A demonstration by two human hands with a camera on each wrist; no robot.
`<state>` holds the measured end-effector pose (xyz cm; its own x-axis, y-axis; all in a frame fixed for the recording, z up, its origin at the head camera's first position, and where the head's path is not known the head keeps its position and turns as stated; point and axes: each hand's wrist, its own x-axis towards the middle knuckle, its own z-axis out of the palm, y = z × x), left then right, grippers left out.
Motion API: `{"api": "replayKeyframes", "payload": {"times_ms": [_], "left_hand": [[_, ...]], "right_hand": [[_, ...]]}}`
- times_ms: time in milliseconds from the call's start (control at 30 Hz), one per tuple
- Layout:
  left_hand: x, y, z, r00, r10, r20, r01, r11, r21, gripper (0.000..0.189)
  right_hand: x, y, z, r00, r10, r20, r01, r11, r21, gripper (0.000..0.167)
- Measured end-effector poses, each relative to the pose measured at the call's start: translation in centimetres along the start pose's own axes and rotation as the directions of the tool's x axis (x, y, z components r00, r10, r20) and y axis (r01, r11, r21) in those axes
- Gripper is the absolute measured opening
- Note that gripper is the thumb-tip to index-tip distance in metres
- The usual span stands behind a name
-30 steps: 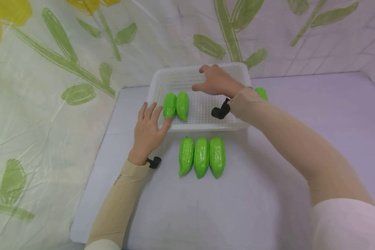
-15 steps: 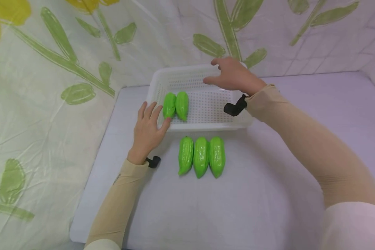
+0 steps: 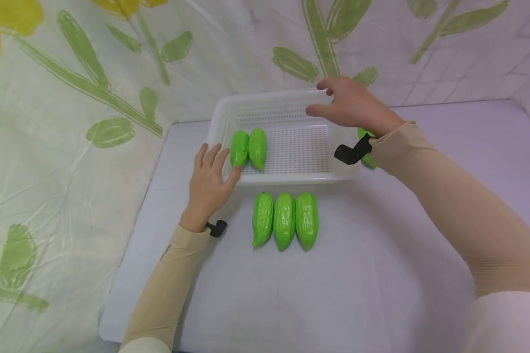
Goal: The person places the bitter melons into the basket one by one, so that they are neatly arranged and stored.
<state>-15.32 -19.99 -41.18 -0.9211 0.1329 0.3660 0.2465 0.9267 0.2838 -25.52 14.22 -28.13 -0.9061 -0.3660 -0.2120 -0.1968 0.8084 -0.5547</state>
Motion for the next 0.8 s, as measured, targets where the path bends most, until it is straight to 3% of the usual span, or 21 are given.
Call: {"api": "replayKeyframes", "payload": {"times_ms": [800], "left_hand": [[-0.1,0.3,-0.2,1.0,0.018,-0.014,-0.018,1.0,-0.012,0.061]], "right_hand": [[-3.7,4.7,-1.9,0.993,0.08,-0.09,-0.08,0.997,0.006,0.085]]}}
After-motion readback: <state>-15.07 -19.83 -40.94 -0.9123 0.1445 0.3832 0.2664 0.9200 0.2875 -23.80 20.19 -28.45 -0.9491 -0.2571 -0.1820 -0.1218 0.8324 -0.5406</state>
